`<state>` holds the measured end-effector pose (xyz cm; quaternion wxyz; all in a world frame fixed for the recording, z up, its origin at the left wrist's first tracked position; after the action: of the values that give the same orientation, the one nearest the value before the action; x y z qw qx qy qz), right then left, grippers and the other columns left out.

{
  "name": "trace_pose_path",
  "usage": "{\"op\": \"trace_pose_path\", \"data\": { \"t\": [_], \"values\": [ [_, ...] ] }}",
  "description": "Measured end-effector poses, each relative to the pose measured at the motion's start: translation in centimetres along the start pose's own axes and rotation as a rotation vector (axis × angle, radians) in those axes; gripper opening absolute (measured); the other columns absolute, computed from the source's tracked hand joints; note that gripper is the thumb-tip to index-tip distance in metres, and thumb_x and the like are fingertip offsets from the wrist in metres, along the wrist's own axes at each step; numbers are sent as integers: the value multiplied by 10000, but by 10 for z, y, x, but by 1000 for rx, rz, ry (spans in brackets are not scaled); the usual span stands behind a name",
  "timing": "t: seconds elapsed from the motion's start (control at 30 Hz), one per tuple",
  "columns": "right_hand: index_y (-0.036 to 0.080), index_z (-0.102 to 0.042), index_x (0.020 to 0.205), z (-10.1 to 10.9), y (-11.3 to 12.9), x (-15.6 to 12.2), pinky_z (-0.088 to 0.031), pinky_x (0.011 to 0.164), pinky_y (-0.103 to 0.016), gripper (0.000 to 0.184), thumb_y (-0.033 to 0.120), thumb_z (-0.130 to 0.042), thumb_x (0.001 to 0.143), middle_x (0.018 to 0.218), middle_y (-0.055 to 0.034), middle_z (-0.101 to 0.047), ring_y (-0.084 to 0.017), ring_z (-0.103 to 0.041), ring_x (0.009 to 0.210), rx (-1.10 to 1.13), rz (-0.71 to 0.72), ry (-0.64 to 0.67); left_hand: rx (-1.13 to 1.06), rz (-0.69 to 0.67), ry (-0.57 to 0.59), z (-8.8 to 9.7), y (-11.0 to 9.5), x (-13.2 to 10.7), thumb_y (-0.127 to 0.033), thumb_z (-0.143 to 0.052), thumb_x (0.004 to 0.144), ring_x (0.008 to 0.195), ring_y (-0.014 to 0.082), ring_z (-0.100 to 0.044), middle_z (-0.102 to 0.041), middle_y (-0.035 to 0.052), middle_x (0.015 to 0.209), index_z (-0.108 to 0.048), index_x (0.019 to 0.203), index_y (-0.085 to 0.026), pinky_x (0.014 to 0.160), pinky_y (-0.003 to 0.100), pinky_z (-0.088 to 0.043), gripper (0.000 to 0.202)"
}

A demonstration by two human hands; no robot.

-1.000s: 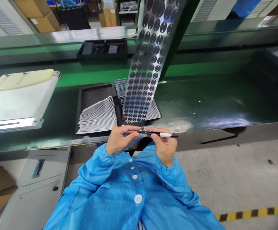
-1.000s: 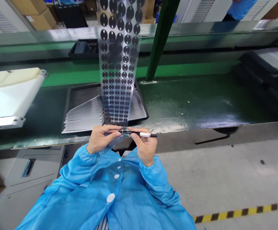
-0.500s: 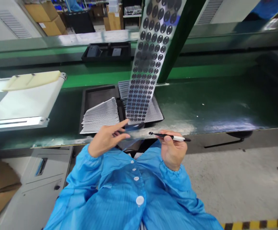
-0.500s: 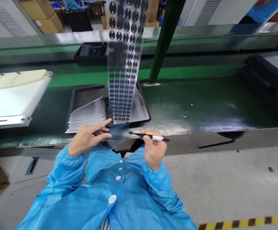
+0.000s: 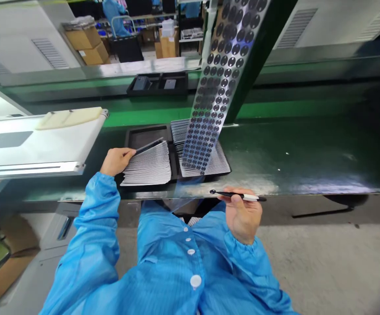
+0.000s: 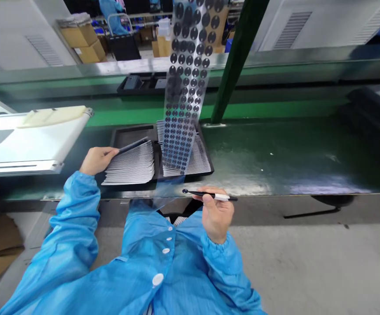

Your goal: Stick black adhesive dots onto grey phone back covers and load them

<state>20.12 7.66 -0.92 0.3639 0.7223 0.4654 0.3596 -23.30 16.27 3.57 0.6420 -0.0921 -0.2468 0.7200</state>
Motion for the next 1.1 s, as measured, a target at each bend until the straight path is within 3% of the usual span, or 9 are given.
{"op": "trace_pose_path", "data": {
  "t": [0.13, 0.2, 0.27, 0.33, 0.43, 0.53, 0.67, 1.1],
  "values": [
    [249, -701, 839, -6, 5, 1, -645, 689, -350, 201, 366, -837, 748, 804, 0, -718, -196, -741, 791, 43, -28, 38, -99, 52, -490, 57, -10, -34, -411, -512, 938, 777, 205, -650, -720, 73, 823, -740, 928, -139, 729, 277, -486, 355],
    [253, -704, 830, -11, 8, 1, -645, 744, -354, 193, 357, -843, 746, 779, 16, -707, -208, -760, 841, 80, -51, 50, -216, 71, -555, 67, -18, -56, -451, -547, 922, 702, 183, -611, -686, 48, 752, -731, 888, -147, 648, 264, -470, 357],
    [256, -706, 832, -17, 8, 0, -636, 817, -362, 178, 354, -836, 760, 779, 21, -715, -222, -764, 921, 100, -80, 68, -318, 78, -453, 59, -30, -73, -468, -591, 893, 629, 163, -567, -651, 22, 679, -733, 849, -159, 570, 250, -435, 342],
    [256, -706, 853, -25, 5, -2, -628, 857, -385, 167, 358, -818, 782, 807, 7, -745, -238, -761, 965, 87, -130, 98, -398, 64, -287, 38, -46, -88, -454, -625, 870, 609, 158, -560, -650, 19, 662, -738, 815, -167, 544, 245, -425, 313],
    [242, -695, 849, -36, -10, -7, -636, 825, -388, 179, 358, -814, 784, 807, -14, -765, -253, -766, 947, 36, -259, 139, -511, 29, -80, 2, -68, -106, -423, -651, 854, 638, 174, -600, -693, 43, 701, -744, 764, -167, 559, 251, -456, 287],
    [219, -685, 803, -36, -27, -12, -653, 730, -371, 246, 375, -857, 722, 725, -9, -744, -249, -773, 828, -19, -375, 129, -600, 17, 34, -27, -81, -114, -411, -652, 860, 633, 169, -607, -706, 49, 702, -753, 759, -164, 553, 242, -461, 285],
    [201, -699, 781, -23, -39, -15, -649, 643, -348, 300, 388, -892, 648, 729, -9, -736, -210, -741, 698, -100, -448, 42, -632, -4, 73, -45, -88, -117, -383, -654, 873, 619, 150, -598, -712, 47, 699, -759, 762, -158, 536, 223, -448, 272],
    [194, -720, 826, -8, -53, -15, -643, 655, -324, 283, 395, -868, 691, 769, 0, -702, -178, -707, 743, -200, -423, 14, -621, -44, 88, -49, -95, -116, -313, -659, 890, 658, 139, -641, -739, 37, 748, -772, 801, -163, 568, 202, -472, 209]
  ]
}}
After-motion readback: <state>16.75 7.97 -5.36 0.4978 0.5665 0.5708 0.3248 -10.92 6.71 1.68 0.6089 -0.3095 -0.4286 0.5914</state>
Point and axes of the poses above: each hand's wrist, its own x-axis towards the middle knuckle, its own z-axis out of the back of the hand, y = z × x, the point moved 10 cm from there along x, towards the middle knuckle
